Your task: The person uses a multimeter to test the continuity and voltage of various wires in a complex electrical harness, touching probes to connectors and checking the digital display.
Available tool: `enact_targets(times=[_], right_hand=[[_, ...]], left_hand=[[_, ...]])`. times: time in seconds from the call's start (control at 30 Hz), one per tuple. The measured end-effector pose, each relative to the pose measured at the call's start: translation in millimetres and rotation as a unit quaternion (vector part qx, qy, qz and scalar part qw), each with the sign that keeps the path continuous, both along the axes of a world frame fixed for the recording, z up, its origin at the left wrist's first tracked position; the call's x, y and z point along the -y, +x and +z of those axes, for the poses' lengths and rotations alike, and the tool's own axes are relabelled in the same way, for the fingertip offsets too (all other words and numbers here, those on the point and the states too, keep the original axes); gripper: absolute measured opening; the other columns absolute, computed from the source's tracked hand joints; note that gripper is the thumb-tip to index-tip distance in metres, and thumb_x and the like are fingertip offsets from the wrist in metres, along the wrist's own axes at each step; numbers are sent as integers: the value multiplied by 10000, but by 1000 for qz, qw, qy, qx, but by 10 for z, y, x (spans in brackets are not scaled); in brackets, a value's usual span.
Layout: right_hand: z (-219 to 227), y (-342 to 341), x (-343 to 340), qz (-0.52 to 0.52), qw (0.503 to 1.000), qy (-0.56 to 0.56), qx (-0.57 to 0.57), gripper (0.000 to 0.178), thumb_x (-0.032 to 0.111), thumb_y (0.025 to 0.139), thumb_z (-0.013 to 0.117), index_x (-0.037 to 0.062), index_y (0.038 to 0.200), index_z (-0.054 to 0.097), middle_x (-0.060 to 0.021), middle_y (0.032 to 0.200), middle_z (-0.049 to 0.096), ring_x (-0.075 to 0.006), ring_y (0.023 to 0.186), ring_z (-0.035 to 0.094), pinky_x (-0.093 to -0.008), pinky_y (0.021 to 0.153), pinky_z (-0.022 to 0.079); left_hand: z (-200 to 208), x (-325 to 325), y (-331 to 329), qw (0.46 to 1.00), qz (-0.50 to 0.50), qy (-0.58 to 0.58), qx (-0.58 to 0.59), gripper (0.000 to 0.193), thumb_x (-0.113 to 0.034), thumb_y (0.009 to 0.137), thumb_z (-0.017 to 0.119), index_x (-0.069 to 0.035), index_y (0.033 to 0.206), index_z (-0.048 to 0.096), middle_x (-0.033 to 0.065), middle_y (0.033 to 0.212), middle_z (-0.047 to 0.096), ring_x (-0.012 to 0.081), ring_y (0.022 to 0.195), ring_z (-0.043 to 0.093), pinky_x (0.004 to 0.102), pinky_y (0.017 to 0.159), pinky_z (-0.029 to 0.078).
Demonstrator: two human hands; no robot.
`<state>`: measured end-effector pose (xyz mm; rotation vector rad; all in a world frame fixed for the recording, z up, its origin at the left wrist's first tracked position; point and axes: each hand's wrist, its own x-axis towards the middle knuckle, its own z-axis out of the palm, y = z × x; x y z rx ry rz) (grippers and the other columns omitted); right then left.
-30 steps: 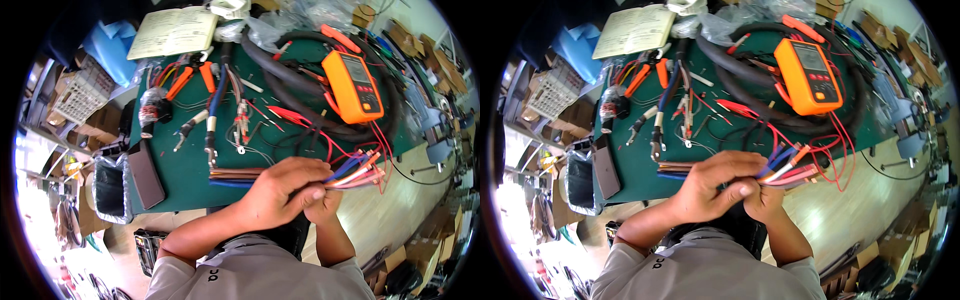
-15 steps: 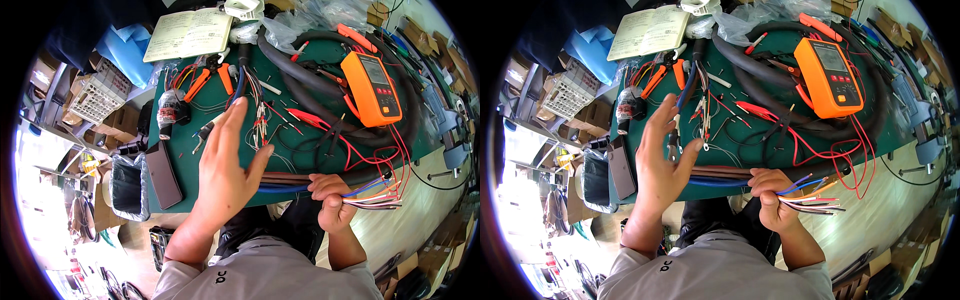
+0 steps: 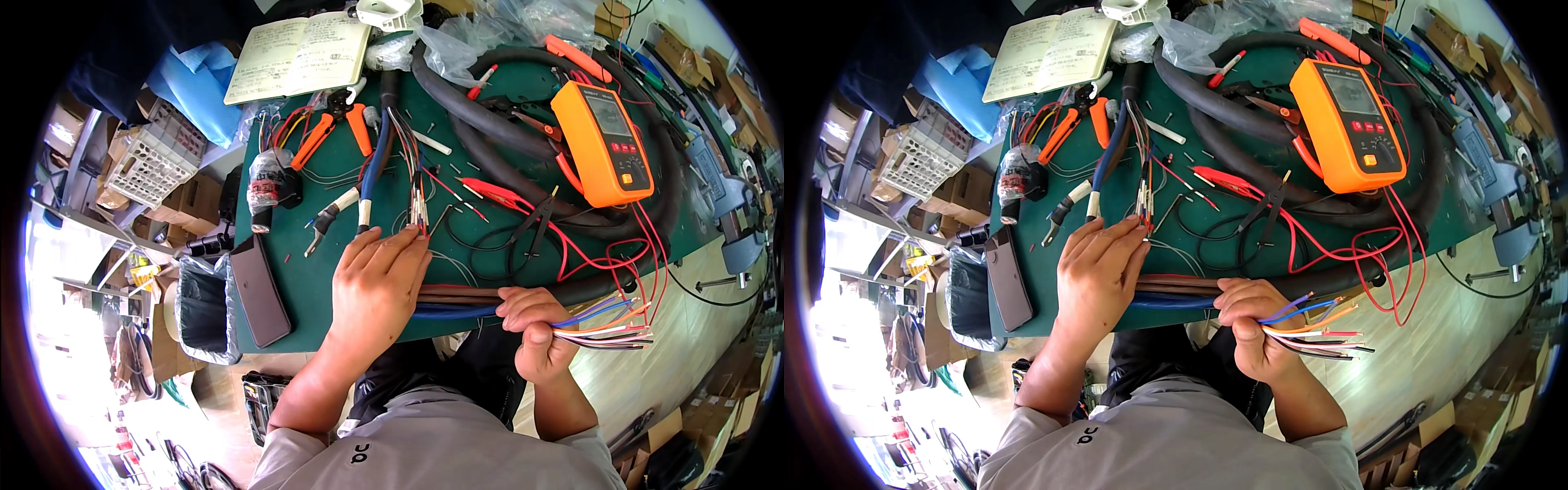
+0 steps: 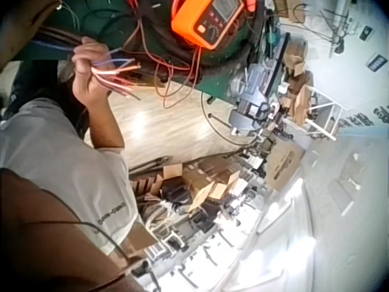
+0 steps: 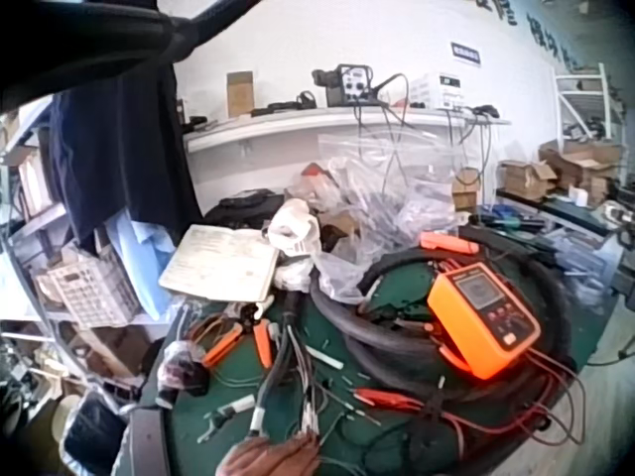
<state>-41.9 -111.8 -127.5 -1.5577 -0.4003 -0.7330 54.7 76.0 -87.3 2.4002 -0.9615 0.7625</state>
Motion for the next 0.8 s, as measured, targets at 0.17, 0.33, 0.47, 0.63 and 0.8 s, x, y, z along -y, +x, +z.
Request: enact_targets(times=[0.17, 0.33, 0.47, 0.63, 0.8], right_hand=[[-13, 2, 1, 5, 1000, 19, 3, 228, 202, 977, 551, 15, 851, 587, -92, 768, 628, -247, 762, 620, -447, 823, 531], [-19, 3, 2, -2, 1000, 13, 3, 227, 206, 975, 555, 16, 854, 586, -92, 764, 627, -249, 758, 620, -447, 817, 533], [-16, 9, -4, -7, 1000, 5, 7, 222, 200, 973, 553, 16, 853, 585, -92, 764, 626, -250, 756, 620, -447, 813, 535], [-33, 8, -13, -5, 1000, 5, 9, 208, 186, 967, 559, 14, 852, 585, -93, 767, 629, -252, 758, 622, -449, 810, 538], [-27, -8, 5, -3, 1000, 1, 11, 164, 140, 953, 561, 10, 858, 591, -101, 778, 632, -257, 763, 624, -453, 813, 538]], left_hand=[[-87, -14, 6, 999, 7, -44, -9, 184, -56, 755, 758, -53, 931, 706, 65, 994, 713, 270, 890, 680, 382, 875, 535], [-95, -1, 21, 997, 11, -76, -10, 166, -42, 761, 757, -46, 916, 697, 64, 973, 714, 269, 895, 684, 380, 876, 543], [-97, 1, 39, 996, 9, -92, -12, 162, -20, 765, 756, -39, 909, 685, 73, 957, 709, 260, 879, 687, 358, 837, 554], [-120, -21, 4, 992, 37, -116, -44, 166, 11, 775, 741, -40, 915, 669, 77, 947, 683, 250, 835, 684, 317, 732, 553], [-82, -30, -14, 983, 50, -142, -104, 207, 19, 772, 738, -45, 949, 652, 79, 953, 665, 250, 810, 672, 314, 694, 534]])
